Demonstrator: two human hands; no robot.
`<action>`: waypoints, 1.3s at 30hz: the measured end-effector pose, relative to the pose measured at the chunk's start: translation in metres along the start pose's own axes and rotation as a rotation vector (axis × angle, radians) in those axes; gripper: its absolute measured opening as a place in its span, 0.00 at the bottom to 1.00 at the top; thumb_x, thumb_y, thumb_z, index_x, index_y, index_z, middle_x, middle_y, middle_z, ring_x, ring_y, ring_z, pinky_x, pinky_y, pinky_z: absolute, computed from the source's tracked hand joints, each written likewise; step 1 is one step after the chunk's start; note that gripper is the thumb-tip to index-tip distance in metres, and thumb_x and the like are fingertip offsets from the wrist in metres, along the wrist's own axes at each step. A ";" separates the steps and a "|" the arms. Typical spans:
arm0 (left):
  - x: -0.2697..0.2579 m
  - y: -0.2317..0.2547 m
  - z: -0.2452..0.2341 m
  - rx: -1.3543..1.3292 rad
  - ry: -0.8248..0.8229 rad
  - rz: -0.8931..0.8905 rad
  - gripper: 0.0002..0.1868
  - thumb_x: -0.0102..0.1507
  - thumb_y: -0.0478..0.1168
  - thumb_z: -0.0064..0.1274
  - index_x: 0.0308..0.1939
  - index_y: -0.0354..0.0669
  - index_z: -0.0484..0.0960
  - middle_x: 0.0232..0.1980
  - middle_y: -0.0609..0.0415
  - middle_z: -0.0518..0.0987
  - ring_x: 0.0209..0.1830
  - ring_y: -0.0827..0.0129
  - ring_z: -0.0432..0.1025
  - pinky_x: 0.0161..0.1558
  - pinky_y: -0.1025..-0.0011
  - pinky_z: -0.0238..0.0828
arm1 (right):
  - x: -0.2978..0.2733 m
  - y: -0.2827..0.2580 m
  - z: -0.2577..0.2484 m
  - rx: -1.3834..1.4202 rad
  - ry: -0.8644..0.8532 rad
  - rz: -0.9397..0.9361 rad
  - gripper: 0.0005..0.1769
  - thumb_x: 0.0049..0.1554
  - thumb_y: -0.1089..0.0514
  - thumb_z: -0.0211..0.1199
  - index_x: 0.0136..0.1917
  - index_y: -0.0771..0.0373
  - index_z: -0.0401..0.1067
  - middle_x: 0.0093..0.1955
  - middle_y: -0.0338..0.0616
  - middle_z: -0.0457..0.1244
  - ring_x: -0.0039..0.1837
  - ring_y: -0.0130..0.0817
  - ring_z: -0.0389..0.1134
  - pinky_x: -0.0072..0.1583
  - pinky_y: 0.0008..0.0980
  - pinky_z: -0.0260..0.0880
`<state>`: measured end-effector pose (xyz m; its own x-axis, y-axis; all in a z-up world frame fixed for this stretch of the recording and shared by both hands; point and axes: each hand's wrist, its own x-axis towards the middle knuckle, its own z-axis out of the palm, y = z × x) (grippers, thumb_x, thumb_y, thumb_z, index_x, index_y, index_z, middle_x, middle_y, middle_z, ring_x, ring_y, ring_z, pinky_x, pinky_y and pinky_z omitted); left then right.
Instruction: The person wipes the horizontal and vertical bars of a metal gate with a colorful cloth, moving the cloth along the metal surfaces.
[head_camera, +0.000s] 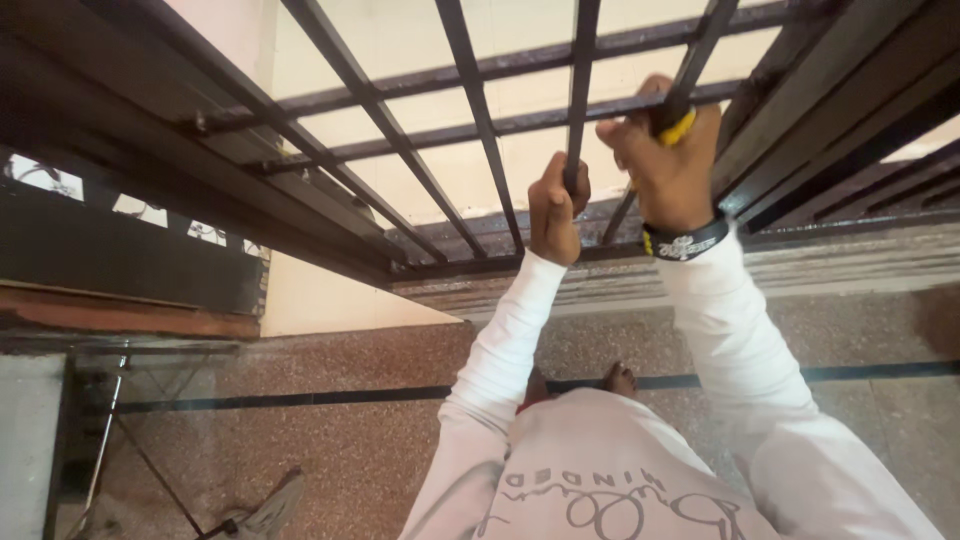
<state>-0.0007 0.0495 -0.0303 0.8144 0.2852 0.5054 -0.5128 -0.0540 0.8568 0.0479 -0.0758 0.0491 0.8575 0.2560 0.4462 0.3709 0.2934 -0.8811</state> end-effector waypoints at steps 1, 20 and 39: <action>0.001 0.001 0.000 -0.008 0.000 0.002 0.45 0.66 0.82 0.24 0.38 0.41 0.68 0.23 0.65 0.58 0.22 0.81 0.51 0.26 0.74 0.42 | -0.001 0.003 0.001 -0.007 0.014 -0.029 0.17 0.59 0.72 0.66 0.37 0.57 0.62 0.33 0.31 0.57 0.34 0.20 0.57 0.38 0.22 0.57; -0.126 0.014 0.042 -0.006 0.086 -0.280 0.47 0.72 0.64 0.41 0.81 0.39 0.42 0.86 0.39 0.30 0.86 0.47 0.40 0.78 0.53 0.50 | -0.140 0.037 -0.006 -0.531 -0.028 -0.115 0.36 0.61 0.72 0.56 0.81 0.62 0.54 0.81 0.58 0.50 0.82 0.50 0.54 0.78 0.45 0.57; -0.002 0.022 0.045 0.325 0.361 0.045 0.10 0.73 0.40 0.49 0.53 0.40 0.79 0.42 0.52 0.83 0.32 0.68 0.76 0.33 0.74 0.71 | -0.047 0.018 -0.037 -0.517 0.121 -0.260 0.43 0.66 0.62 0.65 0.83 0.63 0.41 0.75 0.52 0.50 0.73 0.41 0.55 0.73 0.35 0.61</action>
<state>-0.0012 0.0044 -0.0073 0.6178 0.5864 0.5240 -0.3872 -0.3532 0.8517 0.0270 -0.1166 0.0065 0.7383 0.1203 0.6637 0.6742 -0.1626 -0.7205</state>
